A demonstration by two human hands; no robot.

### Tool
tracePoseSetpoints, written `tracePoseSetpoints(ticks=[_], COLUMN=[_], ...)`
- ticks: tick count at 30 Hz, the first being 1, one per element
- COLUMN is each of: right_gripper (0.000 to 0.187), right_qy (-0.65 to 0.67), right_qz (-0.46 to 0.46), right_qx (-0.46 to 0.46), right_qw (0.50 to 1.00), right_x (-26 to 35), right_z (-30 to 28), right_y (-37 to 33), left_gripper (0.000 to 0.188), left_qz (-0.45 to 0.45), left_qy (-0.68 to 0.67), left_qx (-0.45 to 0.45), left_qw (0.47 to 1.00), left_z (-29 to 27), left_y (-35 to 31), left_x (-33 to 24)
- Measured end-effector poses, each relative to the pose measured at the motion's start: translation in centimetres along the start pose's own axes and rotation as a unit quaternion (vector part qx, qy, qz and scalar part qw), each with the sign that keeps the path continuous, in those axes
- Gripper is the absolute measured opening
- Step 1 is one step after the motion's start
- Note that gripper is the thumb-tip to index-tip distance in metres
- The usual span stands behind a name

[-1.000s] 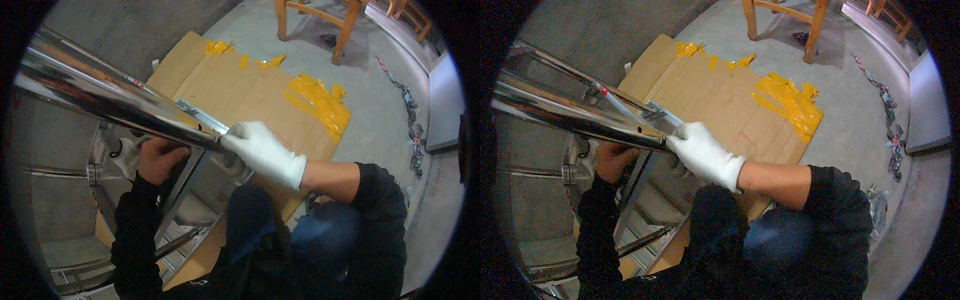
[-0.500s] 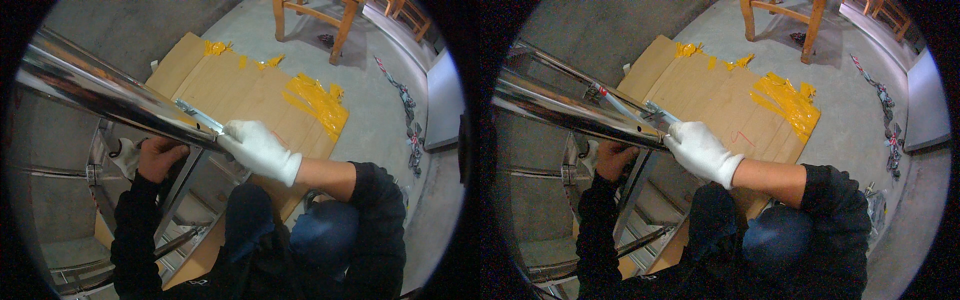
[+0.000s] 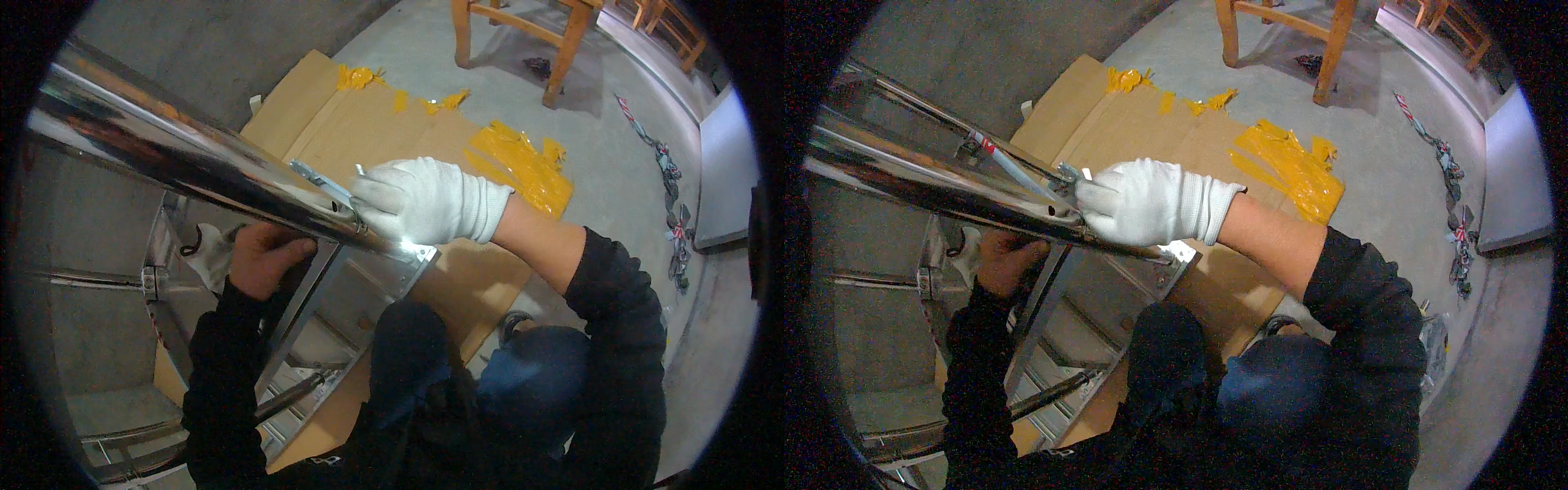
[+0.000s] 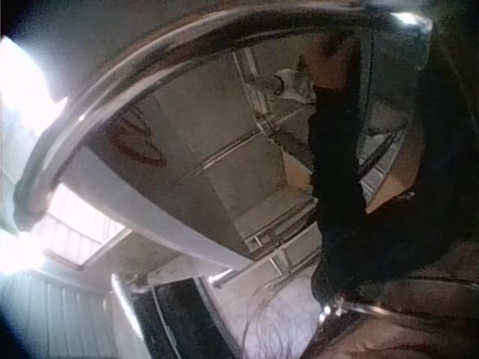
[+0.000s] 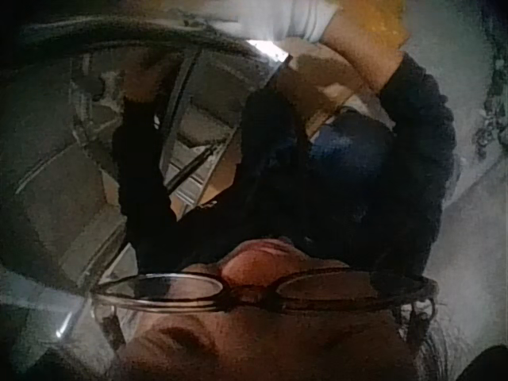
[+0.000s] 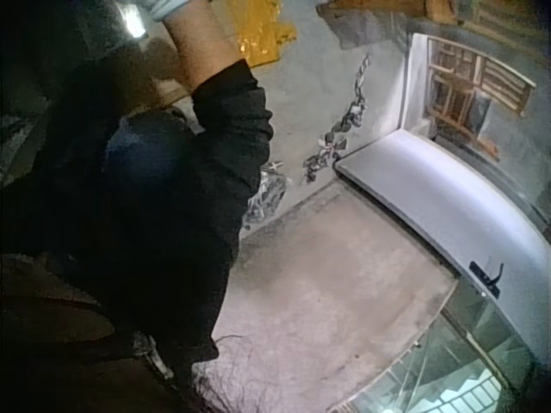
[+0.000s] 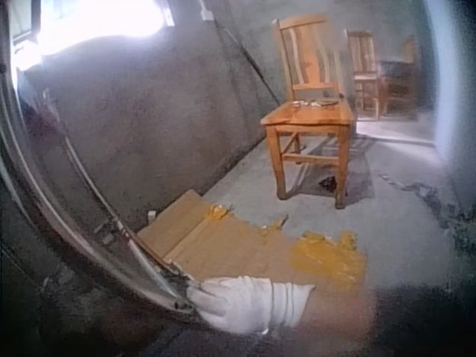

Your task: The person assembles a metal frame by inserting and tightening bolts at the joints using a wrench. They work on multiple connection points, adjusting the frame and securing the bolts to stabilize the structure.

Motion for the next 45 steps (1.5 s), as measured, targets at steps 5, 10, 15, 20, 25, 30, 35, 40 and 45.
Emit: tracePoseSetpoints(ticks=[5, 10, 15, 20, 25, 30, 35, 40, 45], right_gripper=[0.023, 0.021, 0.030, 0.030, 0.032, 0.032, 0.032, 0.029, 0.028], right_qy=[0.049, 0.137, 0.426, 0.520, 0.576, 0.610, 0.629, 0.642, 0.657], right_qz=[0.093, 0.230, 0.459, 0.444, 0.458, 0.498, 0.496, 0.496, 0.491], right_qx=[0.006, -0.006, 0.094, 0.092, 0.109, 0.089, 0.072, 0.055, 0.057], right_qw=[0.994, 0.963, 0.774, 0.724, 0.668, 0.610, 0.594, 0.582, 0.569], right_x=[-1.8, -3.6, -3.8, -2.9, -2.1, -1.8, -1.6, -1.5, -1.4], right_z=[-0.2, -0.6, 2.3, 3.5, 4.0, 4.5, 4.6, 4.4, 4.9], right_y=[-0.7, -3.2, -5.0, -5.3, -5.6, -6.1, -5.9, -5.9, -6.0], left_gripper=[0.022, 0.021, 0.020, 0.019, 0.018, 0.018, 0.018, 0.017, 0.018], left_qz=[-0.010, -0.019, -0.022, -0.031, -0.032, -0.016, -0.024, 0.005, -0.003], left_qy=[-0.022, 0.013, 0.023, 0.009, 0.022, 0.005, 0.002, 0.023, 0.005], left_qx=[-0.005, 0.006, 0.010, 0.003, 0.009, -0.012, -0.023, -0.008, -0.027], left_qw=[1.000, 1.000, 0.999, 0.999, 0.999, 1.000, 0.999, 1.000, 1.000], left_z=[-0.1, 0.1, -0.1, 0.2, 0.1, -0.2, -0.3, -0.2, -0.2], left_y=[0.0, 0.0, -0.2, -0.2, -0.2, -0.3, -0.4, -0.1, -0.2], left_x=[0.7, 0.2, 0.2, -0.1, 0.1, 0.1, 0.0, -0.5, -0.5])
Point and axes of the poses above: each hand's wrist, its own y-axis towards the middle knuckle, its own z-axis out of the palm, x = y × z, the point moved 10 cm from there along y, towards the middle knuckle, and after that the axes turned 7 degrees about z, right-handed, at the moved point
